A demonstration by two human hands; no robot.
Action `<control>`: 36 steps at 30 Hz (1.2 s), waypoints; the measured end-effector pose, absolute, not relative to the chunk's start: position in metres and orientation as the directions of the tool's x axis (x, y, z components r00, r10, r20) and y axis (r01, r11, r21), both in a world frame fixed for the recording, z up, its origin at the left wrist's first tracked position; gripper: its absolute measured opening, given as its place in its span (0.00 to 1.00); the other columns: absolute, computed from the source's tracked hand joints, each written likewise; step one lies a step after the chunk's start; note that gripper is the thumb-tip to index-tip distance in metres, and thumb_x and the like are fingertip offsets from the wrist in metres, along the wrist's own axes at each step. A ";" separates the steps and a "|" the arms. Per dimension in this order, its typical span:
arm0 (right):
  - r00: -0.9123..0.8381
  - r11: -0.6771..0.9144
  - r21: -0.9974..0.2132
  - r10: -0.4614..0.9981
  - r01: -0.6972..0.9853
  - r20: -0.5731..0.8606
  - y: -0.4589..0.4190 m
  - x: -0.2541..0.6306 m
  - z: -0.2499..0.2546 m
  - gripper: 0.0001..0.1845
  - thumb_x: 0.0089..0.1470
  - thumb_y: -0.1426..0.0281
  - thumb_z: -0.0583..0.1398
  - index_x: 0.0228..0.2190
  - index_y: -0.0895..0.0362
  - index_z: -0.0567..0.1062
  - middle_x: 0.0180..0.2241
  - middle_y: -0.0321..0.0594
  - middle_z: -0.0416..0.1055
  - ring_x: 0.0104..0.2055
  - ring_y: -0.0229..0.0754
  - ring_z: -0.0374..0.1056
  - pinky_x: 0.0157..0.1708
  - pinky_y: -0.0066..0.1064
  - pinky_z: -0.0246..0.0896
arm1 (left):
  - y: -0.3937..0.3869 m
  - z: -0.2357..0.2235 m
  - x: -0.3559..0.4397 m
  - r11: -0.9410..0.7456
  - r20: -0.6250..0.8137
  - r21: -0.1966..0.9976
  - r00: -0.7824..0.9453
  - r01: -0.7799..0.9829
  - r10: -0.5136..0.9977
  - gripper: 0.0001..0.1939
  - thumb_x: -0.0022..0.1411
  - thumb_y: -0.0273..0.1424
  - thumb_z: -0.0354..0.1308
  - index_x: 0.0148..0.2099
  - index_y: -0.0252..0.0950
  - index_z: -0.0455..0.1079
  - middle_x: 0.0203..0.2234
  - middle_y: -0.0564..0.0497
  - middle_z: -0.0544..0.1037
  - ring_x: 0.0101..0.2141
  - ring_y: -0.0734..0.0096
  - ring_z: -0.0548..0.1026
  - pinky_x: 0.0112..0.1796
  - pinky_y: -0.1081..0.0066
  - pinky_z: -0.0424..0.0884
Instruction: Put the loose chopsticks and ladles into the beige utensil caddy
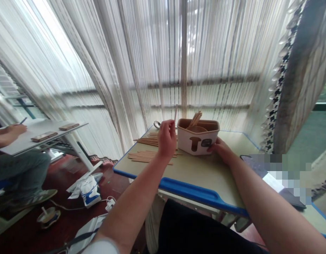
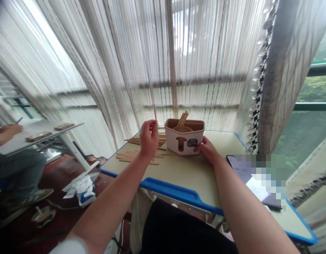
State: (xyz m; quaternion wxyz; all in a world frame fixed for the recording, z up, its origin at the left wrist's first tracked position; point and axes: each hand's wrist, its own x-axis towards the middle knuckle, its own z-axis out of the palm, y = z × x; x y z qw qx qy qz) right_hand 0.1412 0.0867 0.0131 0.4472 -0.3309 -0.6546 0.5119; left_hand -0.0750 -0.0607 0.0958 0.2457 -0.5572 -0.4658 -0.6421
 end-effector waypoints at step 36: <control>-0.381 0.194 -0.981 0.906 -0.019 0.186 0.084 0.124 0.022 0.24 0.27 0.78 0.59 0.34 0.54 0.70 0.31 0.33 0.73 0.36 0.45 0.69 0.33 0.33 0.63 | 0.002 0.096 -0.068 -0.693 0.875 0.413 -0.468 0.590 0.123 0.07 0.68 0.35 0.45 0.40 0.37 0.59 0.34 0.49 0.72 0.28 0.77 0.72 0.32 0.73 0.70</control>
